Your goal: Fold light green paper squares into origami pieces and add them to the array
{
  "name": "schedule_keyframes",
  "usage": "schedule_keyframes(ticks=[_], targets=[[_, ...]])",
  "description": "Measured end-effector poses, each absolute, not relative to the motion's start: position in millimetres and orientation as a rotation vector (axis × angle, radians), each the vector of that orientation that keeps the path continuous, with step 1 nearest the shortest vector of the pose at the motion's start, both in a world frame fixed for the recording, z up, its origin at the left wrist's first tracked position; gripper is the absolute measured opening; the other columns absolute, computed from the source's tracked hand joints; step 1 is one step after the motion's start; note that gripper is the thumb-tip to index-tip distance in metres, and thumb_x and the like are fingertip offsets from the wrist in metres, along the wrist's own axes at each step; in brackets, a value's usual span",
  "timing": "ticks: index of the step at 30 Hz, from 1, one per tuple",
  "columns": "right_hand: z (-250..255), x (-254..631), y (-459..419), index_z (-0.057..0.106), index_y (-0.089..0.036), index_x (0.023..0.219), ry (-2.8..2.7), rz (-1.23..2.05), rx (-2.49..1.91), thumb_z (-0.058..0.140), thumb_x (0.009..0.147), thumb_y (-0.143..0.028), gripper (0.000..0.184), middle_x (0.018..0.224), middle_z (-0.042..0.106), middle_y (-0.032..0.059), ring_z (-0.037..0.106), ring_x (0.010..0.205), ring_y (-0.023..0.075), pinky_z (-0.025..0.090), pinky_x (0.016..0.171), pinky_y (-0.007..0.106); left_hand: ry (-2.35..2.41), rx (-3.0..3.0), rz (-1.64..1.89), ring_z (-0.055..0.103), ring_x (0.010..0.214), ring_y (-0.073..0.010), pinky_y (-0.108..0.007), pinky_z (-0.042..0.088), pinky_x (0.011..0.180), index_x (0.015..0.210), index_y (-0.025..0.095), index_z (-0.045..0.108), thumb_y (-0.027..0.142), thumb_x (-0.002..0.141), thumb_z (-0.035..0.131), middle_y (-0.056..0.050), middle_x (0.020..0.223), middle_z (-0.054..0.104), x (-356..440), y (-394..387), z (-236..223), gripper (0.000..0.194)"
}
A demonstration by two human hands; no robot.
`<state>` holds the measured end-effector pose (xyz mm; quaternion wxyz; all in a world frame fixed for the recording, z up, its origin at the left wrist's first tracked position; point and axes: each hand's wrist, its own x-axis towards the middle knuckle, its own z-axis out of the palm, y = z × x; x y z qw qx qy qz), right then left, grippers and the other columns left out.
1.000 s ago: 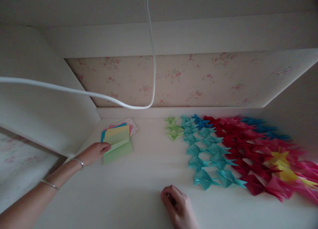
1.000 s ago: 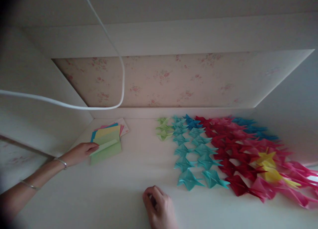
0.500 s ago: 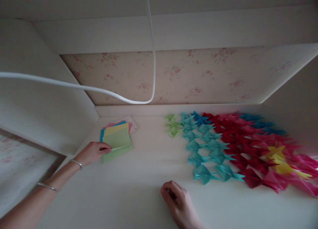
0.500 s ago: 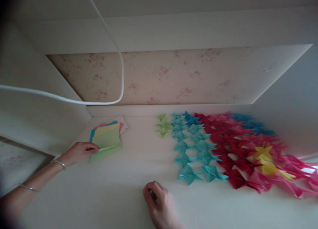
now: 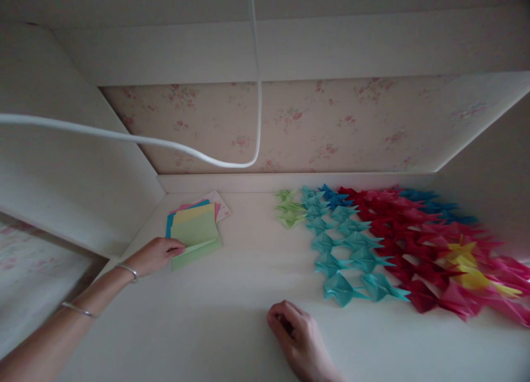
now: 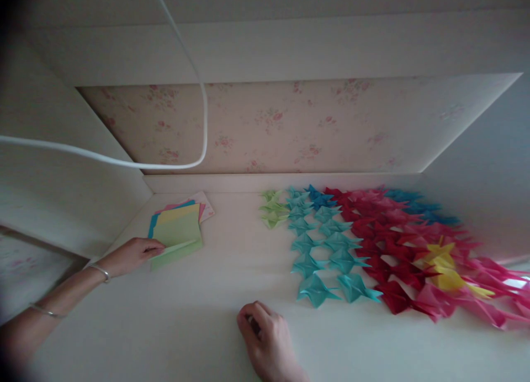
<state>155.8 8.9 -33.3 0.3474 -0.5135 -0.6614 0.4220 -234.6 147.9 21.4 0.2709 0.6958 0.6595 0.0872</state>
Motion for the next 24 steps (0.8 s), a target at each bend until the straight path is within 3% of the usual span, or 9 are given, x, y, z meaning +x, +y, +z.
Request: schedule_keyframes(ticks=[6,7,10,13,15,18,21,24], targets=[[-41.2,159.8,12.5,0.064,-0.019,0.081,-1.512,1.240,-1.352,0.053,0.095,-0.044,0.031,0.070,0.058,0.0011,0.052,0.061,0.0144,0.039,0.054,0.024,2.085,2.000,0.676,0.069,0.092,-0.0280,-0.032,0.049,0.084,0.098,0.020,0.072,0.050,0.088,0.045,-0.009,0.106,0.076,-213.1,131.3,43.3,0.041],[-43.1,160.3,13.4,0.064,-0.019,0.084,-1.442,1.282,-1.353,0.053,0.095,-0.046,0.031,0.071,0.059,0.0015,0.053,0.062,0.0148,0.040,0.055,0.024,2.107,2.020,0.775,0.070,0.090,-0.0262,-0.031,0.049,0.082,0.101,0.019,0.071,0.050,0.090,0.046,-0.009,0.105,0.076,-203.9,123.8,49.1,0.042],[-47.6,160.8,15.5,0.062,-0.020,0.100,-1.237,1.358,-1.307,0.053,0.094,-0.050,0.032,0.076,0.062,0.0023,0.054,0.062,0.0150,0.043,0.055,0.024,2.119,2.041,1.227,0.066,0.061,-0.0190,-0.027,0.049,0.062,0.089,0.018,0.074,0.051,0.086,0.057,-0.006,0.079,0.076,-171.6,96.8,64.7,0.037],[-48.4,161.0,16.2,0.057,-0.023,0.111,-1.141,1.358,-1.243,0.056,0.093,-0.051,0.034,0.079,0.062,0.0016,0.054,0.060,0.0141,0.044,0.055,0.025,2.109,1.885,1.350,0.060,0.054,-0.0157,-0.024,0.044,0.052,0.088,0.019,0.075,0.052,0.084,0.063,-0.002,0.068,0.072,-142.1,72.3,70.5,0.036],[-45.7,162.1,16.2,0.055,-0.024,0.114,-1.119,1.373,-1.202,0.057,0.093,-0.051,0.034,0.081,0.062,0.0014,0.054,0.061,0.0139,0.045,0.056,0.025,2.060,1.559,1.439,0.059,0.058,-0.0153,-0.024,0.045,0.054,0.091,0.019,0.075,0.051,0.082,0.067,-0.001,0.070,0.072,-125.5,62.0,66.7,0.034],[-37.9,165.0,16.4,0.054,-0.026,0.119,-1.085,1.448,-1.104,0.057,0.094,-0.049,0.034,0.092,0.067,0.0045,0.059,0.067,0.0152,0.048,0.061,0.028,1.663,1.099,1.535,0.061,0.062,-0.0167,-0.025,0.047,0.055,0.086,0.018,0.074,0.054,0.072,0.076,-0.002,0.070,0.071,-101.2,54.9,50.8,0.039],[-29.6,166.9,17.5,0.052,-0.030,0.129,-0.983,1.610,-0.953,0.060,0.092,-0.050,0.043,0.124,0.065,0.0099,0.066,0.088,0.0212,0.052,0.069,0.033,1.397,0.784,1.477,0.061,0.063,-0.0169,-0.026,0.049,0.057,0.079,0.017,0.073,0.052,0.064,0.083,-0.002,0.070,0.071,-77.5,50.6,28.1,0.040],[-25.7,165.6,20.8,0.060,-0.028,0.127,-0.906,1.678,-0.893,0.070,0.088,-0.042,0.043,0.127,0.065,0.0094,0.065,0.103,0.0245,0.052,0.083,0.036,1.384,0.713,1.376,0.062,0.064,-0.0172,-0.025,0.047,0.055,0.084,0.016,0.075,0.048,0.066,0.083,-0.003,0.073,0.072,-62.0,44.2,5.6,0.037]])
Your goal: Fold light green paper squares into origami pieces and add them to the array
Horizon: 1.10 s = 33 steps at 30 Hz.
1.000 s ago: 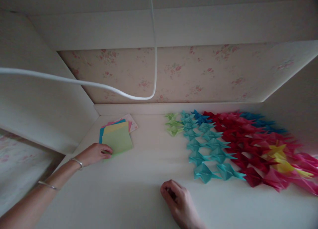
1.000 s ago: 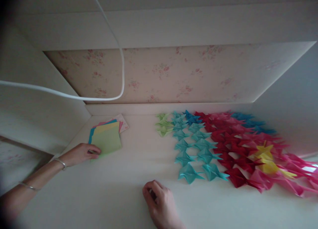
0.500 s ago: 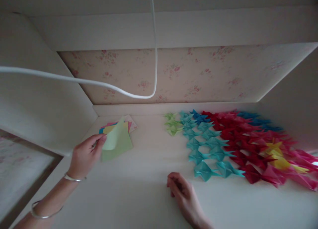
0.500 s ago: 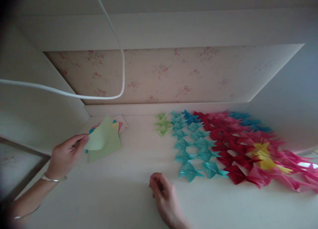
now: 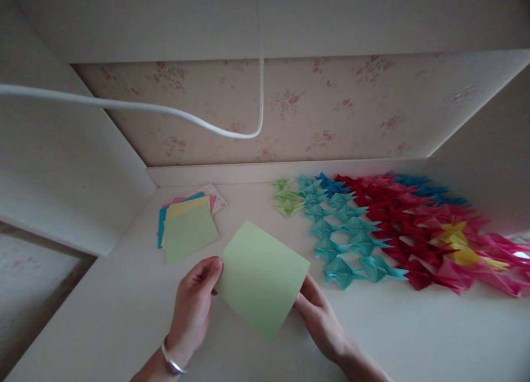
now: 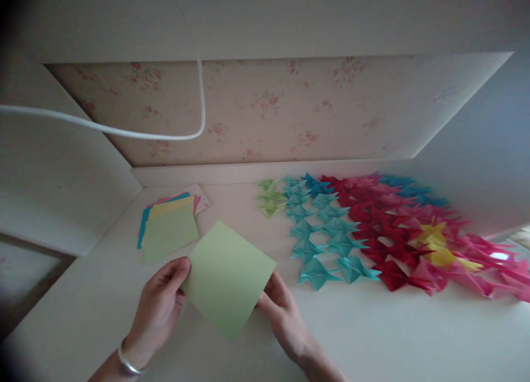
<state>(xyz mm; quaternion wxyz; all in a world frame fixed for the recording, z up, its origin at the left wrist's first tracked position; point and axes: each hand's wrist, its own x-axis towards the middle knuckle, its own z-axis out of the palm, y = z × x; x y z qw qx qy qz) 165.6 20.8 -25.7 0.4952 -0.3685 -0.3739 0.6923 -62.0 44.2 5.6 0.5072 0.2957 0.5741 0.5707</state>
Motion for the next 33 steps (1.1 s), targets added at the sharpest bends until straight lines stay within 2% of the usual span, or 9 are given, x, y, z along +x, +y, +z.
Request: schedule_keyframes(ticks=[2,5,7,10,16,20,26,29,33], targets=[[-25.6,164.8,24.5,0.067,-0.025,0.115,-0.830,1.655,-0.923,0.076,0.083,-0.036,0.035,0.119,0.070,0.0083,0.066,0.102,0.0248,0.051,0.086,0.035,1.386,0.700,1.328,0.063,0.067,-0.0191,-0.027,0.049,0.058,0.088,0.016,0.075,0.047,0.068,0.083,-0.004,0.077,0.073,-58.3,40.5,-6.0,0.038],[-27.0,166.5,29.9,0.071,-0.021,0.105,-0.667,1.636,-0.947,0.069,0.087,-0.044,0.029,0.109,0.074,0.0098,0.069,0.092,0.0249,0.053,0.079,0.036,1.405,0.706,1.328,0.064,0.069,-0.0208,-0.028,0.049,0.060,0.088,0.016,0.076,0.049,0.067,0.082,-0.005,0.078,0.074,-59.3,38.9,-16.5,0.039],[-27.8,169.0,31.8,0.071,-0.020,0.107,-0.614,1.619,-0.953,0.062,0.090,-0.051,0.037,0.106,0.074,0.0117,0.069,0.089,0.0252,0.054,0.073,0.036,1.429,0.711,1.353,0.065,0.070,-0.0214,-0.028,0.049,0.060,0.089,0.016,0.076,0.048,0.067,0.083,-0.005,0.078,0.075,-61.3,39.8,-20.0,0.040],[-28.9,171.5,32.8,0.070,-0.021,0.111,-0.727,1.537,-1.036,0.072,0.084,-0.047,0.038,0.099,0.075,0.0099,0.067,0.087,0.0237,0.053,0.071,0.032,1.428,0.687,1.352,0.066,0.071,-0.0217,-0.027,0.050,0.061,0.090,0.016,0.077,0.045,0.065,0.084,-0.004,0.079,0.075,-62.4,40.7,-22.3,0.039],[-31.7,172.0,35.5,0.071,-0.019,0.083,-0.883,1.400,-1.187,0.076,0.079,-0.044,0.025,0.076,0.068,0.0033,0.060,0.072,0.0183,0.047,0.062,0.024,1.099,0.394,1.215,0.071,0.079,-0.0249,-0.032,0.054,0.073,0.080,0.016,0.075,0.033,0.069,0.083,-0.005,0.081,0.078,-56.3,37.0,-10.6,0.022],[-31.8,174.3,36.2,0.073,-0.020,0.088,-0.878,1.413,-1.203,0.074,0.082,-0.043,0.023,0.075,0.066,0.0014,0.058,0.071,0.0172,0.044,0.061,0.023,0.947,0.365,1.010,0.071,0.090,-0.0296,-0.036,0.053,0.078,0.094,0.015,0.077,0.040,0.079,0.073,-0.011,0.091,0.079,-57.7,32.6,-4.0,0.030],[-30.9,178.9,36.6,0.074,-0.021,0.102,-0.826,1.415,-1.212,0.077,0.079,-0.043,0.032,0.084,0.074,0.0039,0.064,0.077,0.0193,0.048,0.072,0.026,1.047,0.501,1.037,0.069,0.075,-0.0245,-0.030,0.049,0.065,0.078,0.015,0.079,0.036,0.067,0.085,-0.008,0.079,0.078,-65.7,29.1,-13.3,0.025],[-31.2,180.4,36.2,0.074,-0.018,0.104,-0.817,1.350,-1.273,0.080,0.075,-0.043,0.039,0.076,0.074,0.0036,0.063,0.070,0.0182,0.048,0.065,0.026,0.925,0.597,0.963,0.068,0.071,-0.0222,-0.029,0.049,0.065,0.086,0.015,0.080,0.036,0.073,0.081,-0.009,0.081,0.077,-67.1,27.7,-11.0,0.025],[-30.1,180.3,34.8,0.074,-0.017,0.101,-0.836,1.316,-1.295,0.081,0.073,-0.044,0.039,0.077,0.076,0.0056,0.065,0.069,0.0193,0.050,0.064,0.028,0.856,0.649,0.908,0.068,0.073,-0.0217,-0.027,0.049,0.066,0.092,0.017,0.080,0.036,0.068,0.086,-0.010,0.085,0.077,-68.5,25.0,-5.7,0.031]])
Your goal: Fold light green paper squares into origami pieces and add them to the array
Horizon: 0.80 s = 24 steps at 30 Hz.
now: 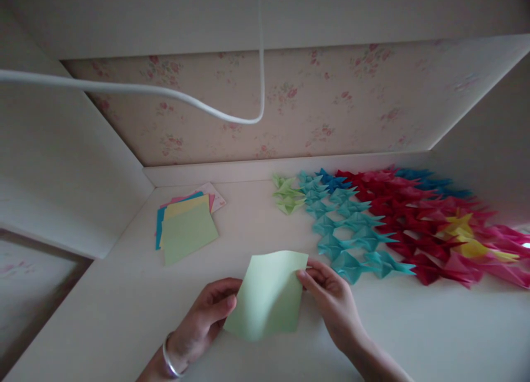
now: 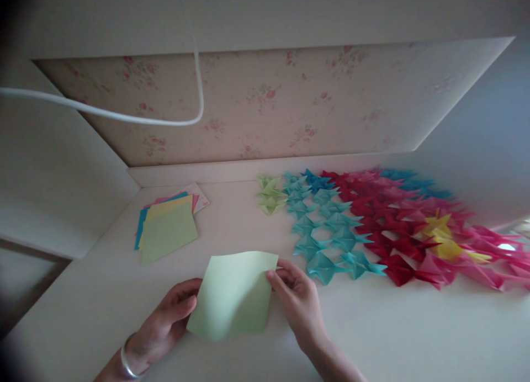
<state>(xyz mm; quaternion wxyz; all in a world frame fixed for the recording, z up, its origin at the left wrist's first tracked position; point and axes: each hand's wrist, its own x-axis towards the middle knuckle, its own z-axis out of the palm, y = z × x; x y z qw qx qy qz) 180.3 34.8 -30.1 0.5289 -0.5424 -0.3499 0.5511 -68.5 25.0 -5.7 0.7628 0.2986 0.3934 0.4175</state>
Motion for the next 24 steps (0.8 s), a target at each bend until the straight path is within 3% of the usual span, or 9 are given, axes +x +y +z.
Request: schedule_keyframes(ticks=[6,15,24], targets=[[-26.6,179.8,33.3,0.076,-0.018,0.098,-0.769,1.316,-1.329,0.085,0.066,-0.045,0.042,0.080,0.079,0.0078,0.072,0.074,0.0244,0.055,0.068,0.032,0.803,0.652,0.898,0.070,0.078,-0.0251,-0.030,0.049,0.068,0.098,0.018,0.080,0.038,0.069,0.085,-0.011,0.088,0.077,-68.8,25.9,-3.7,0.036],[-30.9,180.4,30.8,0.075,-0.019,0.087,-0.751,1.301,-1.330,0.086,0.066,-0.041,0.033,0.077,0.079,0.0067,0.071,0.070,0.0214,0.053,0.063,0.028,0.808,0.712,0.912,0.068,0.083,-0.0244,-0.032,0.049,0.074,0.105,0.017,0.077,0.031,0.083,0.073,-0.011,0.091,0.076,-68.5,30.6,-6.9,0.026],[-31.6,179.7,28.9,0.076,-0.019,0.086,-0.813,1.285,-1.316,0.083,0.070,-0.043,0.029,0.077,0.077,0.0072,0.067,0.069,0.0221,0.050,0.063,0.030,1.210,1.112,0.825,0.062,0.075,-0.0231,-0.028,0.047,0.069,0.085,0.016,0.078,0.047,0.086,0.066,-0.007,0.076,0.071,-63.3,34.8,-7.4,0.033]])
